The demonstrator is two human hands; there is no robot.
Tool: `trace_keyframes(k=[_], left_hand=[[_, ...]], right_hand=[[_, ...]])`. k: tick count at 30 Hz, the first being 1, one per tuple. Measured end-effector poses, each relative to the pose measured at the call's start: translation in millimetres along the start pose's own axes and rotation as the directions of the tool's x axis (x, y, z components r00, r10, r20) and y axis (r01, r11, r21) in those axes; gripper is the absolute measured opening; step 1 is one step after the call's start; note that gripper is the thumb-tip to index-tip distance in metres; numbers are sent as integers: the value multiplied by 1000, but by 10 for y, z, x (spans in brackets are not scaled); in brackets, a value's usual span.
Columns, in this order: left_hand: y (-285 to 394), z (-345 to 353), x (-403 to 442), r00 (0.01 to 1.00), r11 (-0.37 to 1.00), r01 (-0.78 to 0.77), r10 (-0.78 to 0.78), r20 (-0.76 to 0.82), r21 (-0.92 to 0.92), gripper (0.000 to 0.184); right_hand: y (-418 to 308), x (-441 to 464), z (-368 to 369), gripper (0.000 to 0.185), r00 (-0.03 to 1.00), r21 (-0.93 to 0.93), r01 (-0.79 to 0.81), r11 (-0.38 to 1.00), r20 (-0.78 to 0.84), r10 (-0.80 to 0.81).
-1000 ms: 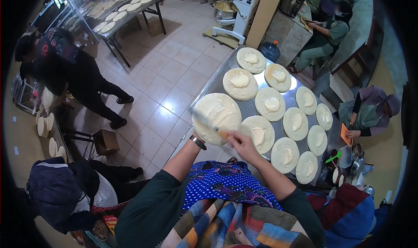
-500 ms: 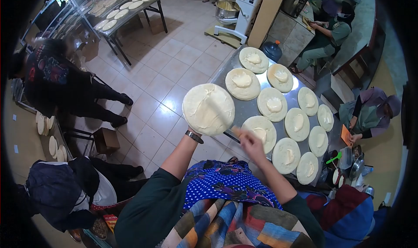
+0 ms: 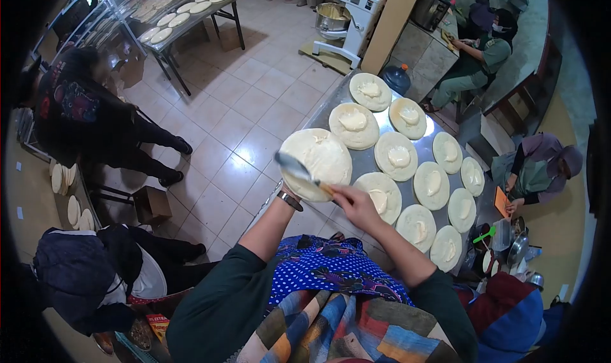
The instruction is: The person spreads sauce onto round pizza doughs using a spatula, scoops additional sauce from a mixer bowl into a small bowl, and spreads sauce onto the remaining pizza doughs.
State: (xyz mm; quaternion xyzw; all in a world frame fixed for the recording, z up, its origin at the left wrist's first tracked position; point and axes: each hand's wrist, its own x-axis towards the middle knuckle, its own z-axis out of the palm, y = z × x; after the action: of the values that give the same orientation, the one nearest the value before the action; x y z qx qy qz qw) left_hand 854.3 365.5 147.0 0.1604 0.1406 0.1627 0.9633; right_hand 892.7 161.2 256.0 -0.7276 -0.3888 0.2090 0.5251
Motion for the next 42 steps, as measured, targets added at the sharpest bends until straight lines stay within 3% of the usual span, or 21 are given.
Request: trace_keyframes(k=[2, 6, 9, 11, 12, 14, 18, 20, 22, 24, 27, 31, 32, 33, 34, 36, 38, 40, 42], left_hand=[[105, -60, -19, 1000, 999, -22, 22, 1, -23, 62], [340, -168, -16, 998, 997, -55, 54, -13, -61, 62], [376, -176, -26, 998, 994, -68, 67, -9, -80, 62], [353, -164, -77, 998, 993, -69, 70, 2, -92, 62], [337, -139, -64, 998, 993, -65, 67, 11, -97, 62], [182, -63, -65, 998, 993, -52, 55, 29, -104, 62], [-70, 19, -164, 997, 992, -41, 49, 64, -117, 62], [-47, 31, -156, 996, 992, -40, 49, 75, -122, 61], [-16, 31, -162, 995, 991, -36, 47, 85, -131, 61], [12, 40, -164, 994, 989, -37, 51, 94, -143, 61], [28, 103, -108, 992, 985, -45, 64, 108, -167, 61], [53, 186, 47, 990, 979, -48, 73, 120, -199, 61], [9, 211, 56, 989, 977, -49, 76, 123, -206, 61], [43, 207, 72, 989, 976, -50, 79, 127, -213, 61], [81, 189, 54, 988, 974, -50, 80, 131, -219, 61], [74, 159, -18, 987, 973, -44, 77, 138, -228, 61], [82, 151, -44, 987, 972, -34, 68, 142, -233, 61], [23, 196, -37, 978, 950, -47, 108, 180, -310, 58], [8, 292, -49, 978, 947, -112, 159, 138, -301, 60]], right_hand=[[-148, -255, -190, 36, 980, -483, 196, 854, 132, -151], [25, -539, -852, 44, 948, -768, 317, 557, 249, -196], [66, -501, -1187, 47, 915, -813, 369, 451, 233, -328], [5, -458, -1175, 50, 903, -750, 324, 576, 62, -426], [-21, -400, -1096, 50, 903, -754, 319, 575, 57, -426], [-56, -244, -814, 50, 867, -619, 495, 609, 301, -398], [27, 62, -460, 50, 858, -635, 495, 593, 248, -450], [65, 166, -445, 55, 898, -701, 338, 628, 41, -439], [71, 176, -463, 50, 913, -709, 277, 649, -17, -408], [48, 113, -450, 41, 943, -649, 116, 752, -166, -288], [136, -121, -355, 33, 953, -540, 0, 841, -256, -164], [250, -547, -96, 32, 961, -350, -79, 933, -275, -22], [157, -654, -20, 30, 953, -105, -250, 963, -201, 225], [89, -701, 9, 30, 896, 126, -429, 894, -68, 439], [60, -698, -4, 30, 896, 126, -429, 894, -69, 440], [31, -694, -15, 32, 963, 171, -216, 961, 200, 181], [42, -497, -26, 32, 948, 160, -286, 945, 190, 255], [101, -226, -13, 33, 883, 399, -383, 833, -108, 457], [99, -278, 171, 34, 893, 361, -389, 848, -80, 443]])
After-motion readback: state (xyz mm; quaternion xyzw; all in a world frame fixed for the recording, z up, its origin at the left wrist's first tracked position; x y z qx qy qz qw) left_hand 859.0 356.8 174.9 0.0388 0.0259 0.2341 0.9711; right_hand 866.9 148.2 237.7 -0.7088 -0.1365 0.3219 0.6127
